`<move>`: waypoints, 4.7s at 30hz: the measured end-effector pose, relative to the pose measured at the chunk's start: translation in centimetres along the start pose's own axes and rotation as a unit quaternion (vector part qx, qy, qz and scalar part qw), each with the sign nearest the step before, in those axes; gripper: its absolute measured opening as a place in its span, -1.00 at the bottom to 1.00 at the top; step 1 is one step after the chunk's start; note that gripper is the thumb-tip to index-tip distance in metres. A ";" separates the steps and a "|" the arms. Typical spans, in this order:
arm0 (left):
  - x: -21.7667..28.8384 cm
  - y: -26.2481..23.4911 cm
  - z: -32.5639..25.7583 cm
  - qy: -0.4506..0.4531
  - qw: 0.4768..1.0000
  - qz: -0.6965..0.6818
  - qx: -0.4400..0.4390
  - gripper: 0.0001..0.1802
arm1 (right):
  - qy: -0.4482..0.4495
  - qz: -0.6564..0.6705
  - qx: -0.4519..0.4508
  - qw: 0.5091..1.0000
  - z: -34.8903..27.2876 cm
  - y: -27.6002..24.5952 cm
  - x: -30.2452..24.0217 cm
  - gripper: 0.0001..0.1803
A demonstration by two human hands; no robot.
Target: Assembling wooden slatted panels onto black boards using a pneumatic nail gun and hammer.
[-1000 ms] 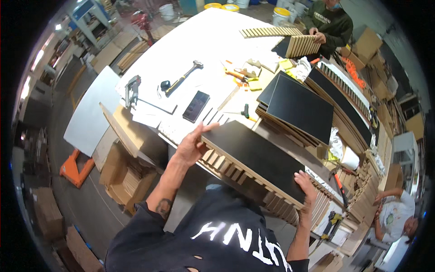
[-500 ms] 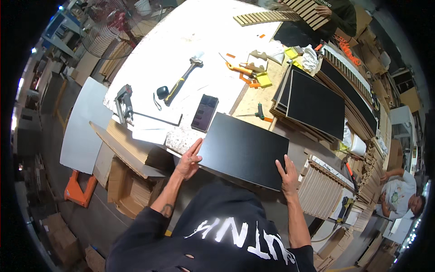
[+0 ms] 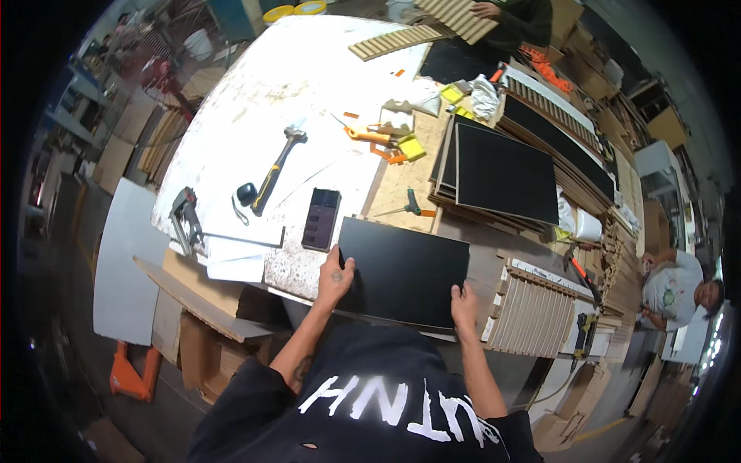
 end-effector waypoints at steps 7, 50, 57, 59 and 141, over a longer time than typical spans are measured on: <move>0.6 0.7 2.8 0.059 0.997 0.050 0.004 -0.49 | 0.091 -0.085 0.026 0.992 -1.1 -0.3 -3.9 -0.36; 19.5 39.2 -25.9 -0.010 1.000 -0.001 -0.024 -0.65 | 0.142 0.201 0.311 0.918 6.6 -64.1 43.9 -0.80; 18.3 34.1 -22.0 0.047 0.989 -0.133 0.037 -0.67 | -0.043 0.250 0.116 0.960 18.2 -53.9 27.7 -0.90; 24.1 30.8 -15.2 0.080 0.990 -0.089 0.073 -0.55 | -0.059 0.247 0.127 0.959 19.1 -50.7 19.7 -0.80; 21.1 29.3 -18.6 0.045 0.902 -0.428 0.019 -0.53 | -0.075 0.574 -0.131 0.805 -0.5 -49.6 11.9 -0.39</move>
Point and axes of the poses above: each hand's wrist, its own z-axis towards the middle knuckle, its own y-axis out of the palm, x = y × z, the point moved 5 cm from there along z, towards the middle knuckle, and after that the axes turned 8 degrees about -z, right-handed, at the moved point
